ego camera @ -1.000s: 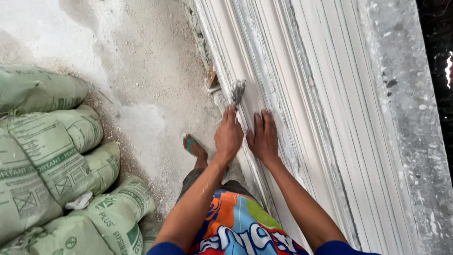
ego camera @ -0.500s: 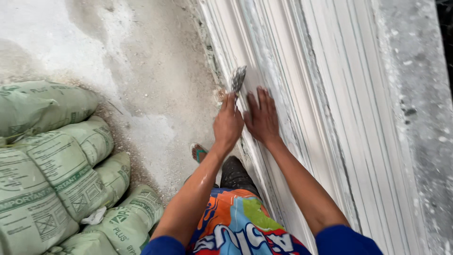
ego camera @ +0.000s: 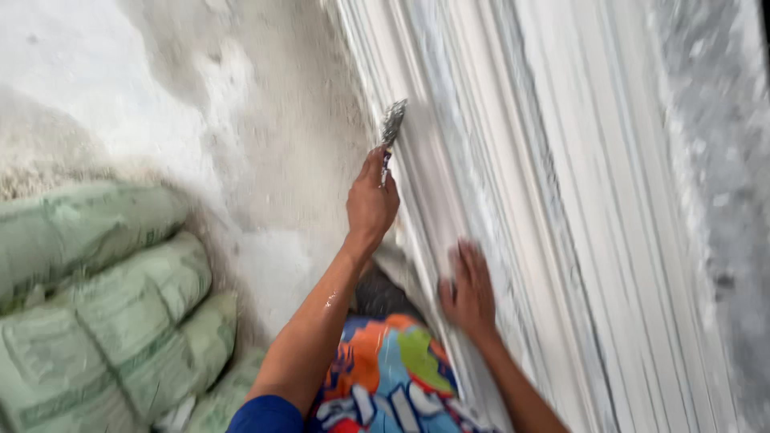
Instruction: The person uses a scraper to remove excess material from the surface of stacked white mold pieces. They repeatedly scrape along the grooves and edges of the molds, moving from one piece to the next in a systematic manner.
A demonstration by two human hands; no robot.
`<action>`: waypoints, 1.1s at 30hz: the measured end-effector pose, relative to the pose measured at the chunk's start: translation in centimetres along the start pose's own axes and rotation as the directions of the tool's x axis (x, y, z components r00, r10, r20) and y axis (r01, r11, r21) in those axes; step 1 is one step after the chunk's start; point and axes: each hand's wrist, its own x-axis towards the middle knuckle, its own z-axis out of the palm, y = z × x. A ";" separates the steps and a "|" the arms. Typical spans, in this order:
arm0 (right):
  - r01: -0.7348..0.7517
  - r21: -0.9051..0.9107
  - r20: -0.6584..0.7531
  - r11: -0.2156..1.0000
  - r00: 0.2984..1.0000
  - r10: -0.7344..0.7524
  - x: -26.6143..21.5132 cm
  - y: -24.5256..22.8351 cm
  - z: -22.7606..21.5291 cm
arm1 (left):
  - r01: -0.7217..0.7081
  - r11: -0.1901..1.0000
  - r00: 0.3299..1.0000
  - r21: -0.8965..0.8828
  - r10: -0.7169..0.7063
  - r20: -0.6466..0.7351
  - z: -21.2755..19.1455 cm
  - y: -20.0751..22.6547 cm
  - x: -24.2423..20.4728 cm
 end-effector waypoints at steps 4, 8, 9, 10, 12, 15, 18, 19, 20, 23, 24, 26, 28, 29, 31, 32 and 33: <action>-0.093 0.077 0.122 0.993 0.989 0.083 -1.7 0.2 -0.2 | -0.065 0.996 0.997 0.060 0.068 -0.039 -2.2 0.3 12.6; -0.079 0.045 0.138 0.996 0.988 0.072 -2.1 0.6 -0.4 | -0.084 0.996 0.995 0.000 0.084 -0.045 -3.9 -0.2 17.2; -0.094 0.047 0.159 0.994 0.984 0.085 -2.2 0.5 -0.3 | -0.180 0.983 0.982 0.039 0.182 -0.042 -4.4 -0.6 16.8; -0.090 0.047 0.161 0.995 0.984 0.082 -2.4 0.7 0.0 | -0.178 0.983 0.983 0.038 0.180 -0.045 -4.4 -0.2 15.3; -0.123 0.006 0.182 0.992 0.976 0.120 -3.3 0.7 0.2 | -0.099 0.995 0.995 0.015 0.099 0.022 -4.2 0.4 11.8; -0.111 0.016 0.166 0.994 0.980 0.107 -3.4 0.9 0.3 | -0.146 0.986 0.988 0.079 0.150 -0.042 -2.7 -0.9 13.3; -0.088 -0.014 0.160 0.996 0.983 0.090 -4.6 2.3 1.6 | -0.080 0.995 0.994 0.066 0.085 -0.062 -4.5 0.7 23.4; -0.095 -0.021 0.159 0.995 0.983 0.097 -5.4 2.6 1.8 | -0.084 0.995 0.995 0.060 0.088 -0.055 -4.8 0.5 26.6; -0.104 -0.042 0.159 0.994 0.981 0.109 -5.9 3.0 2.3 | -0.098 0.994 0.988 0.038 0.102 -0.118 -5.1 0.5 30.1; -0.100 -0.093 0.084 0.991 0.991 0.108 -6.7 3.6 3.7 | -0.112 0.994 0.978 0.004 0.111 -0.176 -5.7 -0.7 37.4; -0.081 -0.118 0.010 0.990 0.997 0.083 -6.6 3.8 4.2 | -0.108 0.994 0.978 -0.001 0.106 -0.181 -5.9 -1.2 39.4; -0.070 -0.092 -0.037 0.993 0.997 0.067 -3.6 3.6 4.1 | -0.159 0.987 0.974 -0.024 0.153 -0.165 -6.8 -1.0 38.2; -0.062 -0.065 -0.088 0.996 0.995 0.056 2.4 2.5 4.2 | -0.212 0.976 0.968 -0.047 0.204 -0.147 -7.4 -1.0 37.5; -0.204 -0.015 -0.022 0.979 0.979 0.204 6.5 1.5 4.1 | -0.213 0.976 0.969 -0.046 0.205 -0.140 -7.5 -1.1 37.2; -0.347 0.016 0.045 0.938 0.937 0.346 14.8 0.2 4.2 | -0.218 0.974 0.969 -0.058 0.209 -0.131 -7.6 -1.2 39.1; -0.323 0.084 -0.014 0.943 0.946 0.325 19.4 -0.3 4.9 | -0.233 0.972 0.962 -0.039 0.225 -0.153 -8.2 -1.3 41.7; -0.292 0.149 -0.075 0.945 0.949 0.305 23.9 -0.9 5.6 | -0.248 0.968 0.955 -0.020 0.241 -0.174 -8.8 -1.3 44.1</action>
